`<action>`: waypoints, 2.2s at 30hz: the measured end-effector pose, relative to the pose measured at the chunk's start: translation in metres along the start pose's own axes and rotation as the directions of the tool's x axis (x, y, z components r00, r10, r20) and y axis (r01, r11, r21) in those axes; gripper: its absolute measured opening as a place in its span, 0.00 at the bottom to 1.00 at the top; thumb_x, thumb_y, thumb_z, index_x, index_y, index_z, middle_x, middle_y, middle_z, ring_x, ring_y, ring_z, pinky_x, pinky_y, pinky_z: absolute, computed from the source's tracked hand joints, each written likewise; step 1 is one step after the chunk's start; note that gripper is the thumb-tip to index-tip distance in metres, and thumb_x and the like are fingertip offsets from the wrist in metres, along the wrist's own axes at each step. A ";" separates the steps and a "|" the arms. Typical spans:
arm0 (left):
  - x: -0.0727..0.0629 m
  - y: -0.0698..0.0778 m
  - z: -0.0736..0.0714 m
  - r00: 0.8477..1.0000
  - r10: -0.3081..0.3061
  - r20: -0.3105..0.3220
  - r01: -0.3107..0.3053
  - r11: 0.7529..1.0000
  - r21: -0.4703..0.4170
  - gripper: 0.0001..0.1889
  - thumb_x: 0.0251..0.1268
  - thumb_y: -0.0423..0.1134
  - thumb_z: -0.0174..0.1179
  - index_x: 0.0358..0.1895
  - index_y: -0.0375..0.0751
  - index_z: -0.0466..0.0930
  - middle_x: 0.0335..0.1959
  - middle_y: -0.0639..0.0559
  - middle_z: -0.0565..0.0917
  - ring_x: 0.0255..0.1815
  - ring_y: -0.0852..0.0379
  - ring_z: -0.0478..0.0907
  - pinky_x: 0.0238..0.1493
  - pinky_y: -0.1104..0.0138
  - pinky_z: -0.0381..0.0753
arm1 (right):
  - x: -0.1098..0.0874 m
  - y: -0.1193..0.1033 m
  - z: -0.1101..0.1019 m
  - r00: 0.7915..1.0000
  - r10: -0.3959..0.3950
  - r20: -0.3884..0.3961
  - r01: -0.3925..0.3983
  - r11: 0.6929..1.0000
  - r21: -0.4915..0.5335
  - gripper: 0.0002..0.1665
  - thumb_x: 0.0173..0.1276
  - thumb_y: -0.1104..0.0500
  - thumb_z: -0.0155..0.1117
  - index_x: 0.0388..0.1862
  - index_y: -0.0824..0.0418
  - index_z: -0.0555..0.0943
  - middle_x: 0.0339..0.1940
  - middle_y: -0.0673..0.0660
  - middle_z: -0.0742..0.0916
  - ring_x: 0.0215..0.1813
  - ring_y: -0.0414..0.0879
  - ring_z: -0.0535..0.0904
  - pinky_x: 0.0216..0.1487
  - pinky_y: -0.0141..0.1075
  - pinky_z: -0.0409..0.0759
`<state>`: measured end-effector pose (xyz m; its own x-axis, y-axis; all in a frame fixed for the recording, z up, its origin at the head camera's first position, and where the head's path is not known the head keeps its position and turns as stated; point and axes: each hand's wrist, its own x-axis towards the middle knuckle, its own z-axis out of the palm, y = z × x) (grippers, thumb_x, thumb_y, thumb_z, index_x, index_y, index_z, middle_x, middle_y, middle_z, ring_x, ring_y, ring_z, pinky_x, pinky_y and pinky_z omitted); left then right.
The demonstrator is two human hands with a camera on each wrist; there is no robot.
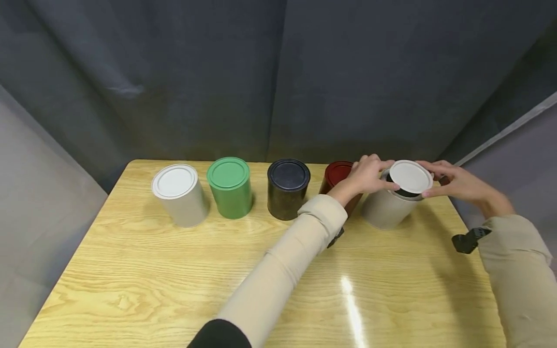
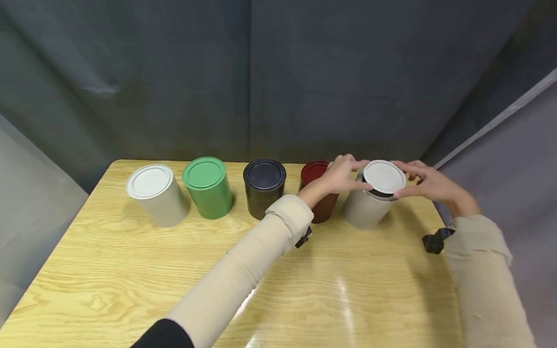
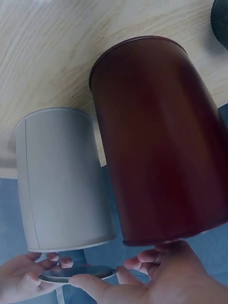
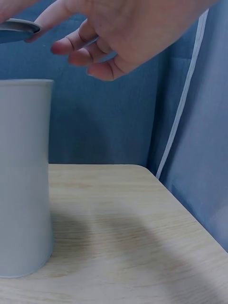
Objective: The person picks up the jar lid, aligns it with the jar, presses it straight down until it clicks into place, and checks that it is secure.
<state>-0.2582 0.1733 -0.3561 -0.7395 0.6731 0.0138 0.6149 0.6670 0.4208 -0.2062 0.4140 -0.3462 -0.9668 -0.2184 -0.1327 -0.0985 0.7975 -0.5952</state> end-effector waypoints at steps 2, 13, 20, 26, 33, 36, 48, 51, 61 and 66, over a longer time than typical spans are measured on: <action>0.002 -0.001 0.003 1.000 -0.021 0.011 0.021 0.999 0.029 0.37 0.52 0.66 0.56 0.67 0.65 0.59 0.51 0.61 0.68 0.44 0.62 0.61 0.37 0.71 0.58 | 0.002 0.004 0.001 1.000 0.003 0.009 -0.002 1.000 -0.007 0.46 0.56 0.60 0.68 0.71 0.55 0.57 0.43 0.57 0.66 0.37 0.46 0.59 0.30 0.36 0.62; 0.008 0.001 0.009 0.994 -0.104 0.045 0.098 0.988 0.117 0.35 0.52 0.66 0.55 0.66 0.68 0.60 0.55 0.62 0.68 0.45 0.61 0.61 0.38 0.69 0.55 | 0.014 0.015 0.005 0.997 0.041 0.069 -0.038 0.999 -0.035 0.48 0.55 0.57 0.69 0.71 0.57 0.56 0.47 0.59 0.66 0.42 0.50 0.59 0.35 0.42 0.62; 0.012 0.001 0.011 0.987 -0.124 0.097 0.109 0.982 0.152 0.34 0.54 0.66 0.53 0.66 0.69 0.59 0.54 0.63 0.68 0.47 0.61 0.60 0.40 0.69 0.55 | 0.017 0.018 0.009 0.990 0.070 0.123 -0.070 0.998 -0.003 0.49 0.55 0.54 0.69 0.71 0.57 0.55 0.51 0.61 0.65 0.45 0.52 0.58 0.37 0.44 0.63; 0.014 0.003 0.010 0.981 -0.137 0.137 0.114 0.979 0.166 0.33 0.54 0.67 0.52 0.66 0.71 0.59 0.52 0.63 0.68 0.46 0.61 0.59 0.41 0.68 0.54 | 0.014 0.021 0.011 0.981 0.077 0.178 -0.088 0.995 0.055 0.50 0.58 0.55 0.67 0.73 0.56 0.49 0.54 0.63 0.62 0.48 0.54 0.58 0.40 0.45 0.64; 0.012 0.002 0.009 0.981 -0.153 0.123 0.134 0.979 0.151 0.34 0.53 0.67 0.53 0.66 0.70 0.59 0.56 0.64 0.67 0.47 0.61 0.60 0.42 0.68 0.54 | 0.011 0.022 0.009 0.984 0.068 0.167 -0.080 0.994 0.071 0.48 0.62 0.54 0.63 0.73 0.54 0.46 0.58 0.63 0.61 0.48 0.53 0.58 0.40 0.46 0.65; 0.011 0.002 0.009 0.983 -0.146 0.108 0.128 0.980 0.153 0.34 0.53 0.67 0.53 0.66 0.70 0.58 0.56 0.63 0.67 0.46 0.61 0.60 0.41 0.68 0.54 | 0.009 0.024 0.009 0.989 0.075 0.127 -0.086 0.993 0.084 0.45 0.63 0.55 0.62 0.73 0.53 0.50 0.56 0.60 0.62 0.45 0.51 0.57 0.39 0.46 0.62; 0.013 0.005 0.014 0.983 -0.170 0.074 0.156 0.974 0.164 0.30 0.54 0.66 0.53 0.63 0.73 0.63 0.51 0.64 0.68 0.46 0.62 0.59 0.42 0.68 0.55 | 0.007 0.030 0.013 0.993 0.104 0.064 -0.109 0.991 0.082 0.39 0.63 0.50 0.61 0.70 0.50 0.58 0.48 0.58 0.67 0.41 0.49 0.58 0.38 0.44 0.60; 0.014 0.006 0.014 0.982 -0.173 0.074 0.160 0.974 0.157 0.29 0.54 0.66 0.54 0.62 0.73 0.64 0.50 0.65 0.68 0.45 0.62 0.59 0.42 0.68 0.54 | 0.007 0.031 0.014 0.994 0.097 0.058 -0.100 0.993 0.057 0.39 0.63 0.49 0.61 0.70 0.51 0.59 0.48 0.57 0.68 0.40 0.49 0.59 0.36 0.42 0.60; 0.015 0.007 0.014 0.981 -0.179 0.074 0.166 0.974 0.153 0.29 0.53 0.65 0.54 0.62 0.72 0.66 0.49 0.64 0.68 0.46 0.62 0.59 0.43 0.68 0.54 | 0.006 0.027 0.013 0.991 0.116 0.067 -0.117 0.993 0.020 0.40 0.63 0.49 0.60 0.71 0.55 0.57 0.48 0.58 0.67 0.40 0.50 0.58 0.35 0.42 0.59; 0.015 0.009 0.014 0.981 -0.182 0.062 0.168 0.969 0.181 0.29 0.53 0.65 0.54 0.61 0.72 0.66 0.48 0.64 0.68 0.46 0.62 0.59 0.43 0.68 0.54 | 0.007 0.026 0.012 0.993 0.105 0.061 -0.107 0.994 0.019 0.40 0.63 0.49 0.61 0.71 0.55 0.57 0.49 0.58 0.65 0.41 0.50 0.57 0.36 0.43 0.59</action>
<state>-0.2600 0.1942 -0.3641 -0.8207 0.5589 -0.1189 0.5210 0.8174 0.2460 -0.2124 0.4267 -0.3718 -0.9556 -0.1671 -0.2427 0.0097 0.8054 -0.5927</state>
